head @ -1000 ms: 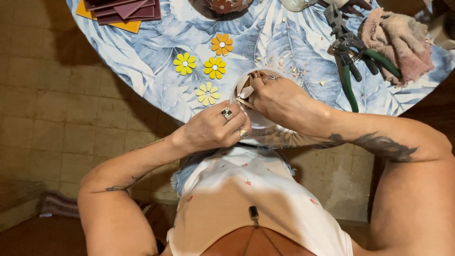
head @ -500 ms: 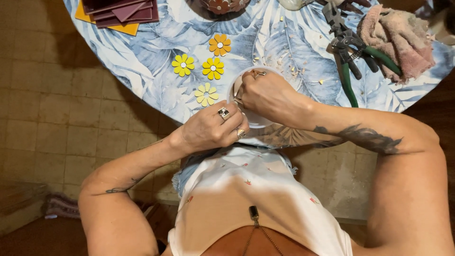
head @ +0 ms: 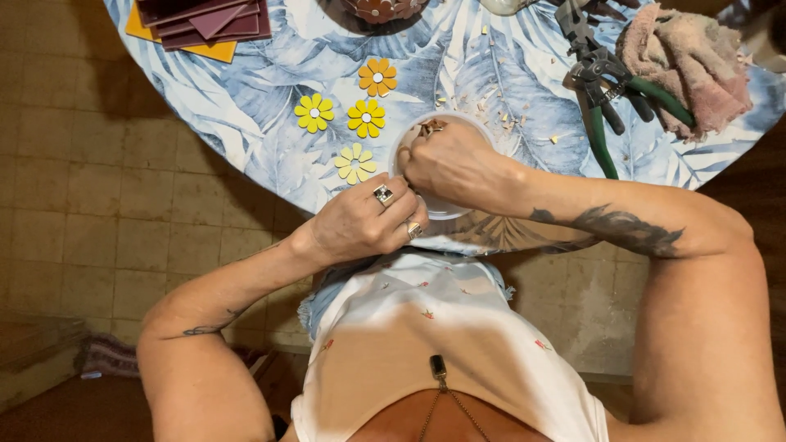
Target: Using tile nippers to cut small pieces of tile and collecting them in a container for mosaic work.
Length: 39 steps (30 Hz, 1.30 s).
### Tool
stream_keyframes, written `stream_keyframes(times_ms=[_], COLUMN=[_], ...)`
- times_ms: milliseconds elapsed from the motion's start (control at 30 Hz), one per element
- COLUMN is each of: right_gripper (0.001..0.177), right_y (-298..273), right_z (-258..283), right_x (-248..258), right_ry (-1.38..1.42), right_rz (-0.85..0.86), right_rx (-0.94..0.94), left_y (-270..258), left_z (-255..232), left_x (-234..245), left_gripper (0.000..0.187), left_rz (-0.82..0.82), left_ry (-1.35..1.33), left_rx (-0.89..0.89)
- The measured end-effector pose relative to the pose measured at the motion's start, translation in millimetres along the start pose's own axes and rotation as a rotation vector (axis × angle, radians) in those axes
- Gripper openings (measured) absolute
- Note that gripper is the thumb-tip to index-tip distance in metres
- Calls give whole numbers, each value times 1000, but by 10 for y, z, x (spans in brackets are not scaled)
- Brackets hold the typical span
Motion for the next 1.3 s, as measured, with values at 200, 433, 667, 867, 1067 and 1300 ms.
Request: stream_keyframes(times_ms=[200,433,667,867,1067,1300], right_gripper=[9,5,9,10,9,12], right_y=[-21,-166,-453,-468,-509,-743], right_z=[-18,-118,-314,-291,-235,-372], right_x=[-59,509,901,946,989,1001], right_ry=[-106,-13,106,194,237,372], right_rz=[-120,-122,-102,-69,-180,-337], right_rx=[42,25,-86,-107,-81,-73], left_y=[5,23,34,-56,10,88], left_z=[11,28,33,-5,-5,73], left_x=[20,31,40,-23,20,142], left_gripper=[15,16,15,16,16,19], left_rz=[1,5,11,11,2,47], left_ry=[7,-20,18,-1,-23,7], left_rx=[1,16,14,14,23,-27])
Point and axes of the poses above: each hand's wrist, its own y-axis towards the middle knuckle, its own x-axis out of the back of the hand, z = x × y, the point moved 2 cm from there along y, towards the middle knuckle, and after that the axes turned 4 degrees about -y, right-handed, at the moved point
